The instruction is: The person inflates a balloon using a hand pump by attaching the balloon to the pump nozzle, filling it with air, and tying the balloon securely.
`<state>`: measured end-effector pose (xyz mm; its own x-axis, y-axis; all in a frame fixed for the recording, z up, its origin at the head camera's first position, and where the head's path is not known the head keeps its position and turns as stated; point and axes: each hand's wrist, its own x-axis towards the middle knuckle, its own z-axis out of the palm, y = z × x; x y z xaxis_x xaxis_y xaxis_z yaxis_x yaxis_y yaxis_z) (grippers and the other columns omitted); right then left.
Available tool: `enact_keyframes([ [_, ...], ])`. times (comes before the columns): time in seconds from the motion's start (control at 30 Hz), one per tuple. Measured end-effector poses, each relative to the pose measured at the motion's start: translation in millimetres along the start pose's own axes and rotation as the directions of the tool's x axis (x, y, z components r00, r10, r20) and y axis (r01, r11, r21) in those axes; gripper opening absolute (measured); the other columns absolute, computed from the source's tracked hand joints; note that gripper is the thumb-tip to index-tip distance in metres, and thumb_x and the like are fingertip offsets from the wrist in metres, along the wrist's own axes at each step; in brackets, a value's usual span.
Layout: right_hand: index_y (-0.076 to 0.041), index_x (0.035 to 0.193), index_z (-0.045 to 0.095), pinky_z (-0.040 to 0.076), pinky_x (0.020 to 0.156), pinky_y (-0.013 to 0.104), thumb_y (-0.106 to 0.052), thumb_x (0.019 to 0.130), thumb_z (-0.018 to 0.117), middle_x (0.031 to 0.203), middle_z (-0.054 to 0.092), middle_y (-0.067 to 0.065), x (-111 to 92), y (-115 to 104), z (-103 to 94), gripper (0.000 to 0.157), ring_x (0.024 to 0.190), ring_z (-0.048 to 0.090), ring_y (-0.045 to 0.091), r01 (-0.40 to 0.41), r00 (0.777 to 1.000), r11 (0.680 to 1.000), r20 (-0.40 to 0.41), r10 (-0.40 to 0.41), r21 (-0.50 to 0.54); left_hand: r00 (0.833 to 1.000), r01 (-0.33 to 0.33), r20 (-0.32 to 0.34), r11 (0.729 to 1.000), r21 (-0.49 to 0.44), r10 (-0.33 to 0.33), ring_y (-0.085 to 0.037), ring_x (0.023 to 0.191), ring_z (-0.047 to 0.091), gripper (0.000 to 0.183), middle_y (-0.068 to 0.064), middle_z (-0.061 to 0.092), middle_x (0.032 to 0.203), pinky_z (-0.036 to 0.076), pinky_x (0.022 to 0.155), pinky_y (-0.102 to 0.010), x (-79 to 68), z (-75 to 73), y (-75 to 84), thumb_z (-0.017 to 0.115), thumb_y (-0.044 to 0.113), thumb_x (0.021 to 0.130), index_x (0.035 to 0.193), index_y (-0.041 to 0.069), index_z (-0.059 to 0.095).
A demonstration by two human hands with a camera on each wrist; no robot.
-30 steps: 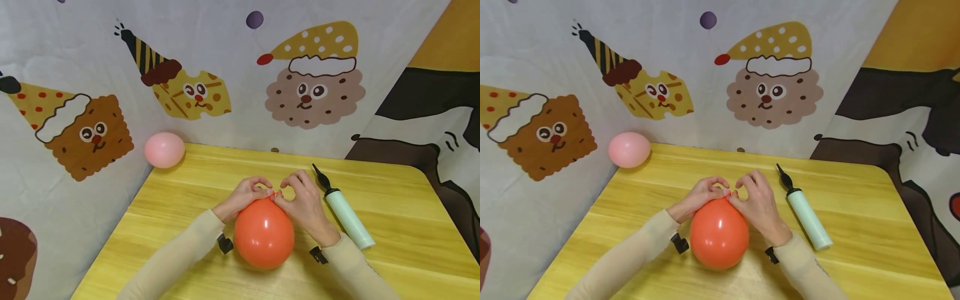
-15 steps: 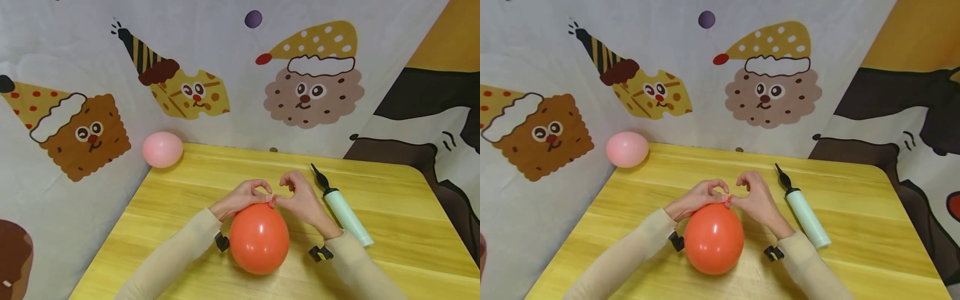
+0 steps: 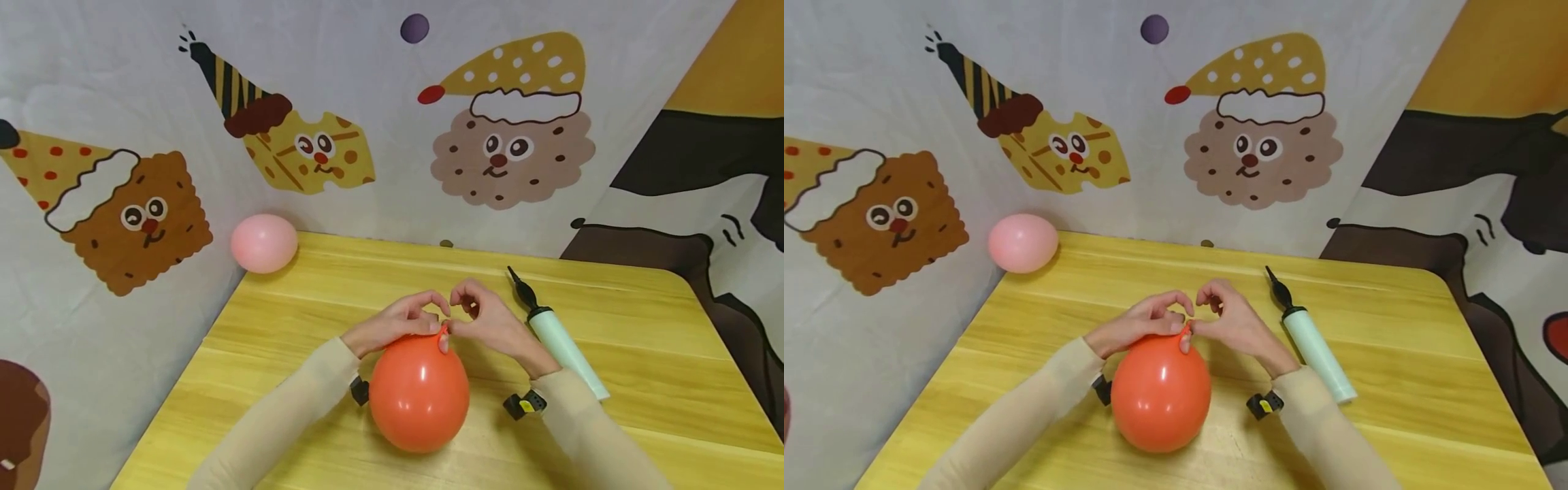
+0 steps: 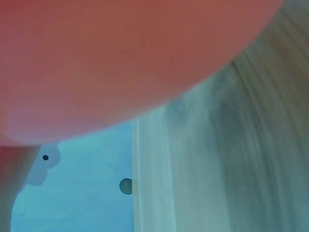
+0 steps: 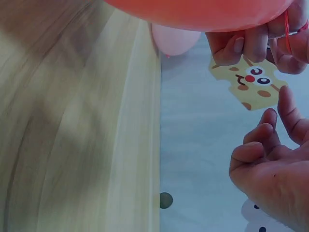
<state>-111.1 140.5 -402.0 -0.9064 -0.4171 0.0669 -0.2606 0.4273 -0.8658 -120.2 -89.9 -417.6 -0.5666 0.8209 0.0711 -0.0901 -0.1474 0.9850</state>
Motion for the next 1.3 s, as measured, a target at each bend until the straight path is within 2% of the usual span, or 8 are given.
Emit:
enact_keyframes([
  [0.17, -0.013, 0.105, 0.058, 0.04, 0.069, 0.033, -0.019, 0.085, 0.081, 0.095, 0.049, 0.008, 0.3, 0.5, 3.4, 0.031, 0.088, 0.046, 0.026, -0.006, 1.0, 1.0, 0.022, 0.006, 0.01, 1.0, -0.02, 0.012, 0.999, 0.03, 0.02, -0.015, 0.085, 0.063, 0.031, 0.001, 0.067, 0.081, 0.053, 0.096, -0.039, -3.2, 2.5, -2.2, 0.058, 0.01, 0.1, 0.128, 0.004, 0.047],
  [0.23, -0.012, 0.104, 0.058, 0.04, 0.071, 0.034, -0.017, 0.085, 0.08, 0.095, 0.05, 0.008, -0.2, 0.5, 4.8, 0.029, 0.089, 0.046, 0.027, 0.004, 1.0, 1.0, 0.02, -0.004, 0.017, 1.0, -0.028, -0.003, 0.998, 0.057, 0.028, -0.015, 0.087, 0.063, 0.031, 0.002, 0.068, 0.083, 0.053, 0.096, -0.04, -4.0, 2.8, -3.5, 0.058, 0.007, 0.101, 0.13, 0.002, 0.046],
  [0.37, -0.012, 0.101, 0.061, 0.041, 0.072, 0.034, -0.012, 0.084, 0.078, 0.095, 0.055, 0.008, -1.9, 0.5, 7.3, 0.024, 0.09, 0.048, 0.026, 0.032, 0.999, 0.999, -0.018, -0.032, 0.024, 0.995, -0.036, -0.089, 0.992, 0.122, 0.047, -0.017, 0.092, 0.064, 0.029, 0.001, 0.069, 0.088, 0.054, 0.094, -0.038, -4.0, 2.4, -6.2, 0.053, 0.006, 0.104, 0.132, 0.0, 0.046],
  [0.63, -0.015, 0.087, 0.066, 0.041, 0.064, 0.029, -0.007, 0.085, 0.073, 0.082, 0.06, 0.0, -4.7, -2.0, 12.7, 0.011, 0.076, 0.051, 0.022, 0.068, 0.986, 0.997, -0.148, -0.073, -0.041, 0.967, -0.035, -0.244, 0.985, 0.169, 0.076, -0.015, 0.094, 0.068, 0.022, -0.002, 0.073, 0.096, 0.054, 0.098, -0.038, 2.5, 3.6, -10.7, 0.053, 0.007, 0.107, 0.128, 0.0, 0.05],
  [0.83, -0.016, 0.082, 0.066, 0.041, 0.059, 0.027, -0.005, 0.083, 0.08, 0.079, 0.06, -0.001, -8.3, -7.7, 15.6, 0.018, 0.072, 0.05, 0.021, 0.047, 0.98, 0.996, -0.192, -0.06, -0.07, 0.943, 0.039, -0.331, 0.972, 0.23, 0.04, -0.017, 0.097, 0.072, 0.017, -0.012, 0.077, 0.105, 0.06, 0.086, -0.038, 5.0, 3.4, -11.4, 0.061, 0.01, 0.105, 0.12, 0.002, 0.061],
  [1.0, -0.015, 0.081, 0.066, 0.041, 0.057, 0.027, -0.003, 0.083, 0.079, 0.081, 0.061, -0.001, -9.0, -10.1, 15.6, 0.018, 0.072, 0.05, 0.019, 0.041, 0.974, 0.992, -0.218, -0.067, -0.122, 0.899, 0.108, -0.437, 0.954, 0.279, 0.026, -0.018, 0.095, 0.074, 0.015, -0.011, 0.078, 0.104, 0.061, 0.082, -0.036, 8.5, 8.5, -8.2, 0.068, 0.013, 0.101, 0.113, 0.005, 0.071],
  [1.23, -0.014, 0.079, 0.066, 0.047, 0.055, 0.028, -0.003, 0.081, 0.075, 0.08, 0.065, 0.0, -6.3, -11.4, 20.0, 0.015, 0.07, 0.053, 0.019, -0.009, 0.96, 0.985, -0.277, -0.039, -0.172, 0.8, 0.138, -0.583, 0.903, 0.408, 0.142, -0.012, 0.084, 0.072, 0.01, -0.002, 0.078, 0.096, 0.06, 0.073, -0.03, 16.7, 19.9, -8.2, 0.071, 0.008, 0.098, 0.105, 0.009, 0.078],
  [1.3, -0.013, 0.08, 0.067, 0.047, 0.057, 0.028, -0.003, 0.081, 0.075, 0.079, 0.066, 0.001, -5.8, -11.3, 21.3, 0.012, 0.07, 0.054, 0.02, -0.027, 0.955, 0.986, -0.294, -0.024, -0.167, 0.779, 0.135, -0.604, 0.897, 0.421, 0.166, -0.013, 0.084, 0.072, 0.01, -0.002, 0.079, 0.094, 0.061, 0.073, -0.03, 17.7, 23.0, -8.4, 0.071, 0.008, 0.098, 0.105, 0.009, 0.078],
])
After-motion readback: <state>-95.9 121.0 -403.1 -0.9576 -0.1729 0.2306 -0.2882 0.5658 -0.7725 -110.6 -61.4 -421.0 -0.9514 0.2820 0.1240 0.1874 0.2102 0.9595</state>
